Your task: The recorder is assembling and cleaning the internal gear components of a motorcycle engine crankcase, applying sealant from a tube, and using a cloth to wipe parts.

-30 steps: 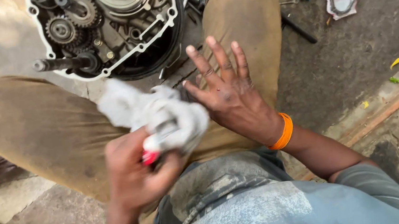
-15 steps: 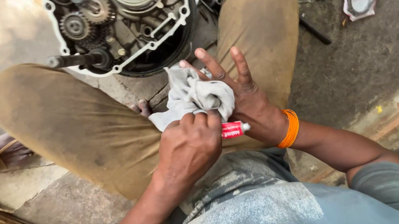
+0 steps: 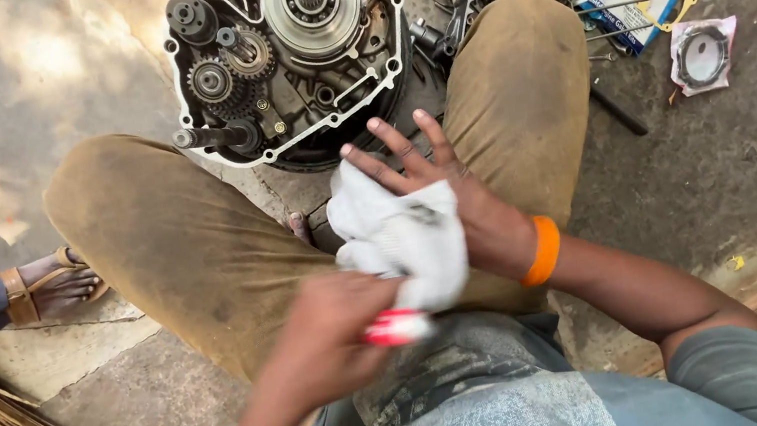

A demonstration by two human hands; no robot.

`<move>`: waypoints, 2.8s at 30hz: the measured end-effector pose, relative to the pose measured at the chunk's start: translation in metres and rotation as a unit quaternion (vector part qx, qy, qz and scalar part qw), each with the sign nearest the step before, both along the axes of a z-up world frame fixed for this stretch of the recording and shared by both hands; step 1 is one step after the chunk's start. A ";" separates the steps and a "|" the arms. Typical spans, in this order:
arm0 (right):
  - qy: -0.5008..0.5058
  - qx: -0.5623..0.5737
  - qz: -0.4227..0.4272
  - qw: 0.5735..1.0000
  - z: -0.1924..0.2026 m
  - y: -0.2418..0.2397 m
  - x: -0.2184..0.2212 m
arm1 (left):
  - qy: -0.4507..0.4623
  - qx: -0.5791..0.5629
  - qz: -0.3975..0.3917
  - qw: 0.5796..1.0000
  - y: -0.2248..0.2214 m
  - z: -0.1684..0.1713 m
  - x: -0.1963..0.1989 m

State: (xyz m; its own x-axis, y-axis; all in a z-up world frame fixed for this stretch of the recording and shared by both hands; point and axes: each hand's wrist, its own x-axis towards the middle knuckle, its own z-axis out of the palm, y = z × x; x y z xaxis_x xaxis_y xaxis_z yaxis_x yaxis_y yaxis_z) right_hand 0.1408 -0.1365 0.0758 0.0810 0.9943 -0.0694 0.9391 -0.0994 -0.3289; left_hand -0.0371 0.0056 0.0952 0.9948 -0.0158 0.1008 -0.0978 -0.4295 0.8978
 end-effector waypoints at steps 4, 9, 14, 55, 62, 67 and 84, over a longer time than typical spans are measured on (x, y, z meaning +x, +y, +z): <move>0.099 0.002 0.008 0.995 -0.012 -0.011 0.006 | 0.054 -0.154 0.048 0.985 0.076 0.012 -0.090; 0.265 0.104 -0.034 0.958 -0.009 -0.018 0.000 | 0.185 -0.015 0.186 0.965 0.134 0.018 -0.219; 0.477 0.116 -0.108 0.864 -0.013 -0.022 -0.008 | 0.371 0.048 0.103 0.922 0.110 0.014 -0.188; -0.055 0.034 -0.157 0.985 -0.076 0.072 -0.071 | -0.015 -0.204 0.365 0.908 0.038 -0.070 -0.016; -0.087 0.003 -0.188 0.978 -0.075 0.048 -0.051 | -0.025 -0.208 0.364 0.907 0.037 -0.072 -0.016; -0.105 -0.015 -0.267 0.958 -0.080 0.016 -0.028 | -0.012 -0.188 0.362 0.913 0.037 -0.072 -0.014; -0.093 0.040 -0.287 0.953 -0.085 0.008 -0.017 | -0.004 -0.152 0.357 0.922 0.036 -0.075 -0.007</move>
State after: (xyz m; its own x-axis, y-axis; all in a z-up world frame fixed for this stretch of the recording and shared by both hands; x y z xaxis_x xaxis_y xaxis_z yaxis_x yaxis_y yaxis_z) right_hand 0.1234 -0.1285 -0.0089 0.6165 0.7839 0.0733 0.7802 -0.5957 -0.1908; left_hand -0.0445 0.0413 0.0206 0.7400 0.6726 0.0002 0.1044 -0.1151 0.9878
